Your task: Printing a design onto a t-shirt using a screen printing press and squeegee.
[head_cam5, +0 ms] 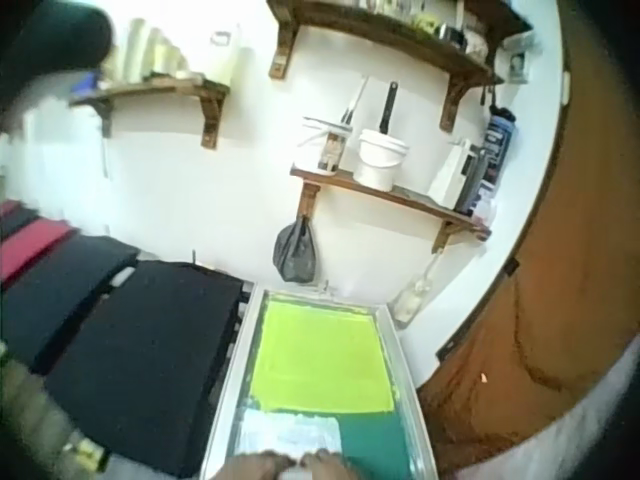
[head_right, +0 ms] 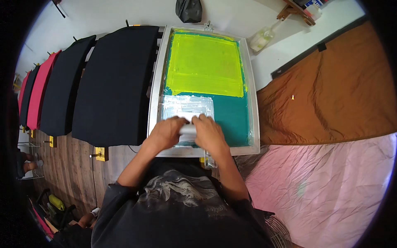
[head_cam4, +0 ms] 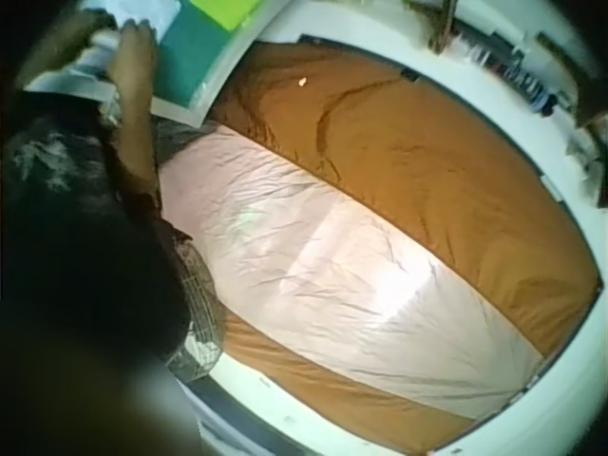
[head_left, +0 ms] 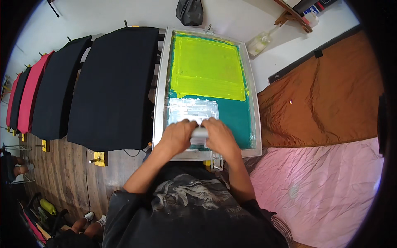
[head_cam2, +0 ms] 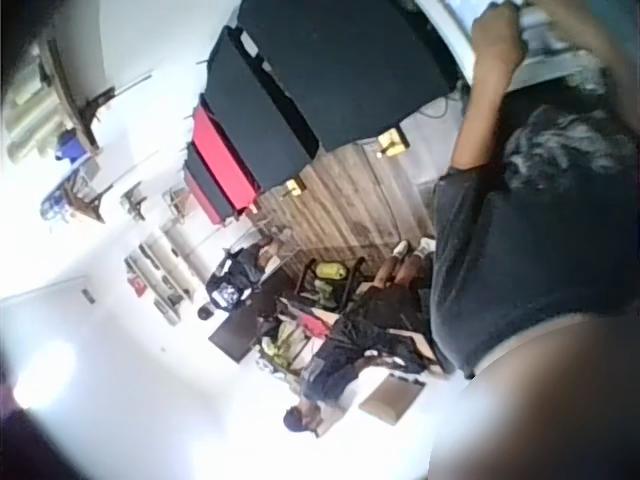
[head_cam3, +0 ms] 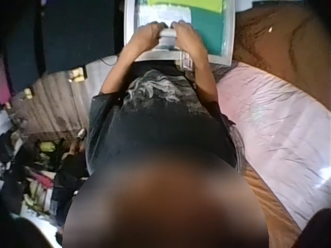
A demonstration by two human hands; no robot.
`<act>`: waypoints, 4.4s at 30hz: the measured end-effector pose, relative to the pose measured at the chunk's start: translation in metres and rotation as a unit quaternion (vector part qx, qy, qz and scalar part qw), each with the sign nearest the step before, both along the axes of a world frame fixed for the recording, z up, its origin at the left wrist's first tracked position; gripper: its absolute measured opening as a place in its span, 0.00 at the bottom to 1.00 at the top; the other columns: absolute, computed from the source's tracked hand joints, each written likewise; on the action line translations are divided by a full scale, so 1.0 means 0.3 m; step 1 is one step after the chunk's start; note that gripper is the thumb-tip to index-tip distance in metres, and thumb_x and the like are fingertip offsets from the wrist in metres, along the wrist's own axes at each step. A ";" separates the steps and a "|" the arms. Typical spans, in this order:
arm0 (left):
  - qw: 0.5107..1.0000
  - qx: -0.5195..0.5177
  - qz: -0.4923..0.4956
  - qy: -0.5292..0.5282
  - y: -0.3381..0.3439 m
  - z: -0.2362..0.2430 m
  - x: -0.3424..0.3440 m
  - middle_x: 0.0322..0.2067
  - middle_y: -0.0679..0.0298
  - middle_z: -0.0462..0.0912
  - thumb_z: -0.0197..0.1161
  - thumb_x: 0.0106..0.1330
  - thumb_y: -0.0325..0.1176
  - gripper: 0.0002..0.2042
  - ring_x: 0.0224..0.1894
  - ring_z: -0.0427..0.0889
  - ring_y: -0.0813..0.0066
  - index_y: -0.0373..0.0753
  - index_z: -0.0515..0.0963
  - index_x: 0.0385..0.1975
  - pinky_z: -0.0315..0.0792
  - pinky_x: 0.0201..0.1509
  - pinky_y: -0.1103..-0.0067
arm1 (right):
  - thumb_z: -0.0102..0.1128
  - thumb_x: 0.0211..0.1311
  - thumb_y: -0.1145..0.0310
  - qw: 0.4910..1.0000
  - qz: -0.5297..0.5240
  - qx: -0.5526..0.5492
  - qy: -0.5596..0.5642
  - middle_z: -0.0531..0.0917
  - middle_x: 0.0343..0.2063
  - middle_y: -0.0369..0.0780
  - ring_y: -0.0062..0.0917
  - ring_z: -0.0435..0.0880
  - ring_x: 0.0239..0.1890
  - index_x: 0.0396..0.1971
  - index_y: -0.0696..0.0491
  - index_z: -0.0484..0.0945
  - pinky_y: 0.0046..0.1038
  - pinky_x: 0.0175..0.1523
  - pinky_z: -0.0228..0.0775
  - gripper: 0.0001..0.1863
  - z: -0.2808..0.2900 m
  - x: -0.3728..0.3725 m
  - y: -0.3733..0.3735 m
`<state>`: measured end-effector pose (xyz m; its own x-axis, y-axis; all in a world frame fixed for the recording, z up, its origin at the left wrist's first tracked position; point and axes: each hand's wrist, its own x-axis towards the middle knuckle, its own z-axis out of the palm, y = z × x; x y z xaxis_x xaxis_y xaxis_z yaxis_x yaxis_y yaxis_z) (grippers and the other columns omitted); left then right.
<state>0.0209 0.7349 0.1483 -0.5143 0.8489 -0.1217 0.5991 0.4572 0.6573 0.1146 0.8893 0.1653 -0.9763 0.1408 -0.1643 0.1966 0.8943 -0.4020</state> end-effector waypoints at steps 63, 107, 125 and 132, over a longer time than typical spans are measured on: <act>0.998 -0.047 -0.008 0.032 -0.047 0.020 0.067 0.35 0.57 0.82 0.68 0.48 0.27 0.16 0.39 0.84 0.57 0.40 0.77 0.39 0.75 0.44 0.63 | 0.56 0.45 0.82 0.997 0.066 -0.004 -0.041 0.77 0.36 0.47 0.45 0.78 0.44 0.39 0.54 0.73 0.43 0.47 0.72 0.17 0.027 0.028 -0.017; 0.995 0.056 0.059 0.061 -0.060 -0.069 0.135 0.46 0.52 0.78 0.59 0.49 0.18 0.23 0.48 0.79 0.53 0.36 0.74 0.49 0.73 0.50 0.64 | 0.59 0.38 0.85 0.998 0.024 0.058 0.014 0.74 0.41 0.45 0.44 0.74 0.47 0.43 0.55 0.72 0.40 0.49 0.71 0.25 -0.024 0.062 -0.072; 0.995 0.079 0.048 0.047 -0.084 -0.063 0.174 0.48 0.50 0.78 0.57 0.48 0.17 0.24 0.48 0.79 0.49 0.37 0.74 0.50 0.74 0.47 0.62 | 0.60 0.37 0.86 0.999 0.020 0.039 0.014 0.73 0.43 0.45 0.43 0.73 0.49 0.43 0.56 0.71 0.39 0.50 0.71 0.26 -0.025 0.124 -0.095; 1.000 0.022 0.000 0.012 -0.103 0.031 0.164 0.44 0.50 0.80 0.59 0.48 0.19 0.24 0.43 0.81 0.48 0.37 0.75 0.49 0.76 0.48 0.63 | 0.60 0.42 0.83 0.999 0.049 0.020 -0.008 0.75 0.39 0.46 0.43 0.76 0.44 0.42 0.58 0.73 0.41 0.46 0.73 0.21 0.023 0.153 -0.088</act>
<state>0.0700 0.7039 0.1576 -0.5160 0.8536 -0.0715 0.6159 0.4277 0.6616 0.1604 0.8630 0.1720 -0.9832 0.0510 -0.1754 0.1129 0.9246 -0.3639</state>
